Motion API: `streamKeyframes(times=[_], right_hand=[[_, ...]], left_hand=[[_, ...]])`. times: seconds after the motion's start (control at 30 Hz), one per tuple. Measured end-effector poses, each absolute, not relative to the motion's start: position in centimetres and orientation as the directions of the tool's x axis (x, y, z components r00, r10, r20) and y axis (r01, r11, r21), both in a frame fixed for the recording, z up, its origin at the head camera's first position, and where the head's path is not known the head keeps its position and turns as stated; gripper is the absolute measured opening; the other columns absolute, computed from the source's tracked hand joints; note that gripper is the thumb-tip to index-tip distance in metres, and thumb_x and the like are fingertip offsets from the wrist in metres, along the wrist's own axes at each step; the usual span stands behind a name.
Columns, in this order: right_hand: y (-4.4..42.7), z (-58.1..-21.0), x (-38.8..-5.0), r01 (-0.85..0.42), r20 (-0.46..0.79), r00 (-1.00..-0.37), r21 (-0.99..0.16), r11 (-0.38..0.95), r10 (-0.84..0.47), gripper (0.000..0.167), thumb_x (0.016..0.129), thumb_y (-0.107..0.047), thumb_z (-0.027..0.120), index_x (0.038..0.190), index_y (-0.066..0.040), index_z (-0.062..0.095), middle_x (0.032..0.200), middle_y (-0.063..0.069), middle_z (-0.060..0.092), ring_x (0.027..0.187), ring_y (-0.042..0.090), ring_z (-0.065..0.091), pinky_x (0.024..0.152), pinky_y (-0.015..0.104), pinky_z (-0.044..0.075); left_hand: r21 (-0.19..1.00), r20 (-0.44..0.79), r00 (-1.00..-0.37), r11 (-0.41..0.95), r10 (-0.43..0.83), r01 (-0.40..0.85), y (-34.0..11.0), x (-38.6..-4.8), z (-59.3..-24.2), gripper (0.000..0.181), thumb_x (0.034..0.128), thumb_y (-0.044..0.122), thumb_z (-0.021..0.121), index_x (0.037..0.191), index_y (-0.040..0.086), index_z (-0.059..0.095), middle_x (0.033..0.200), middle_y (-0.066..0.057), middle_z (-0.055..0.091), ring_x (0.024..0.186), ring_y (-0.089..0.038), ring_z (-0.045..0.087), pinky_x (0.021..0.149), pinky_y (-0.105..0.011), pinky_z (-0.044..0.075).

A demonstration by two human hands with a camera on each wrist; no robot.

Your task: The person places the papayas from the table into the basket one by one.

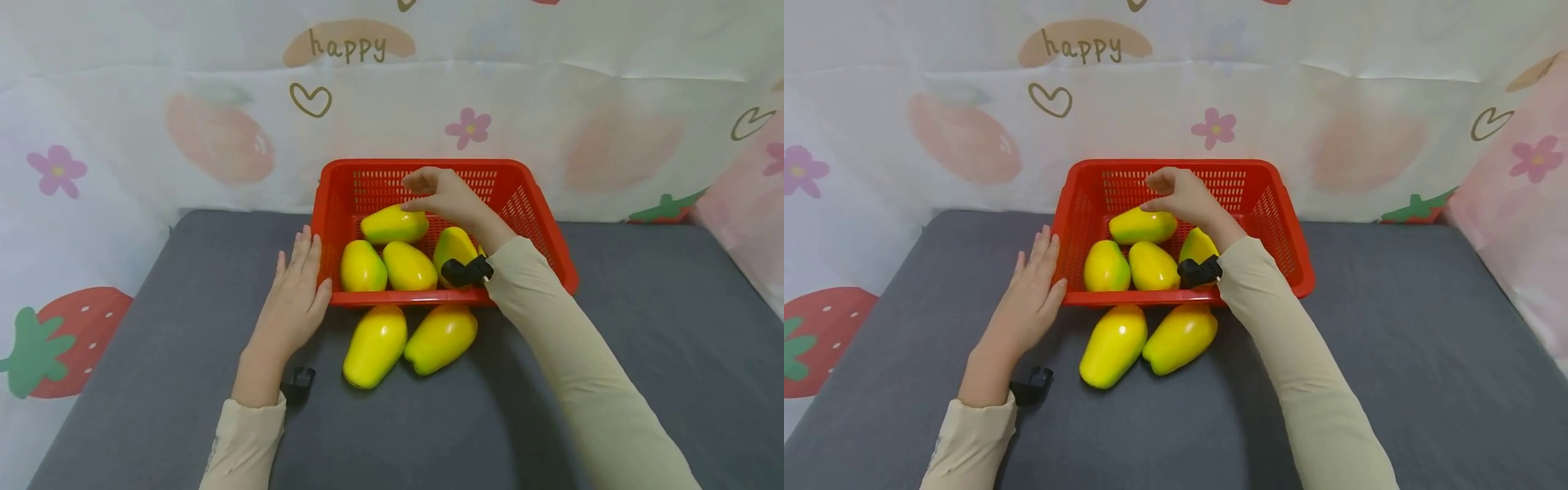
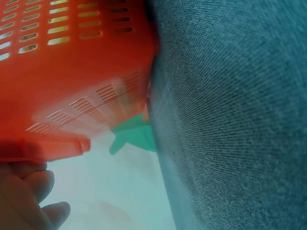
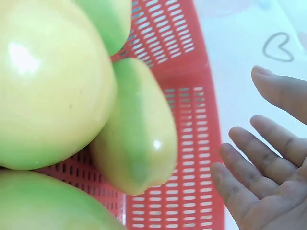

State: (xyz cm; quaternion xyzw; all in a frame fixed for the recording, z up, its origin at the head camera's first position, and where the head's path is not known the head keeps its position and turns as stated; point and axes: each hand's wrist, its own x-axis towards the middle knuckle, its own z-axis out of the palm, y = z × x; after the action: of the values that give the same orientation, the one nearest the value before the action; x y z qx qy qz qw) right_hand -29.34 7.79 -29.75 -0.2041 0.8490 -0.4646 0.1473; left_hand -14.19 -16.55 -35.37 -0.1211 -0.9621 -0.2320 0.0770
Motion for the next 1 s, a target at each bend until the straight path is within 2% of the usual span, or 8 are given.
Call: streamKeyframes(times=[0.27, 0.6, 0.8, 1.0], right_hand=[[9.0, -28.6, -27.3, -0.223, 0.003, -0.866, -0.897, 0.381, -0.501, 0.047, 0.088, -0.017, 0.067, 0.131, -0.005, 0.051, 0.131, 0.008, 0.053, 0.121, 0.023, 0.047, 0.096, 0.037, 0.045], [11.3, -28.3, -22.9, -0.259, 0.086, -0.853, -0.926, 0.275, -0.514, 0.043, 0.087, -0.012, 0.067, 0.127, -0.002, 0.054, 0.128, 0.011, 0.056, 0.118, 0.022, 0.052, 0.097, 0.039, 0.045], [12.6, -29.0, -20.5, -0.339, 0.158, -0.841, -0.899, 0.277, -0.517, 0.042, 0.086, -0.008, 0.068, 0.125, 0.000, 0.054, 0.126, 0.011, 0.056, 0.119, 0.021, 0.051, 0.101, 0.040, 0.040], [13.6, -29.7, -18.0, -0.403, 0.219, -0.830, -0.872, 0.280, -0.512, 0.041, 0.084, -0.005, 0.069, 0.122, 0.001, 0.056, 0.124, 0.011, 0.058, 0.117, 0.022, 0.052, 0.100, 0.039, 0.042]], left_hand=[[0.427, 0.209, -0.959, 0.864, 0.190, 0.265, -16.5, -14.2, -35.4, 0.064, 0.0957, 0.022, 0.042, 0.148, -0.004, 0.016, 0.157, -0.017, 0.007, 0.144, -0.028, 0.004, 0.113, -0.053, 0.005], [0.435, 0.209, -0.959, 0.861, 0.189, 0.265, -16.6, -14.1, -35.4, 0.064, 0.0959, 0.021, 0.043, 0.148, -0.004, 0.016, 0.156, -0.017, 0.007, 0.144, -0.028, 0.004, 0.113, -0.051, 0.003], [0.436, 0.207, -0.960, 0.861, 0.187, 0.261, -16.6, -14.1, -35.5, 0.064, 0.0958, 0.020, 0.044, 0.149, -0.004, 0.016, 0.157, -0.017, 0.007, 0.144, -0.027, 0.003, 0.113, -0.051, 0.004], [0.431, 0.212, -0.958, 0.862, 0.191, 0.267, -16.5, -14.1, -35.5, 0.065, 0.0958, 0.020, 0.044, 0.149, -0.003, 0.015, 0.157, -0.016, 0.006, 0.144, -0.028, 0.004, 0.114, -0.050, 0.003]])
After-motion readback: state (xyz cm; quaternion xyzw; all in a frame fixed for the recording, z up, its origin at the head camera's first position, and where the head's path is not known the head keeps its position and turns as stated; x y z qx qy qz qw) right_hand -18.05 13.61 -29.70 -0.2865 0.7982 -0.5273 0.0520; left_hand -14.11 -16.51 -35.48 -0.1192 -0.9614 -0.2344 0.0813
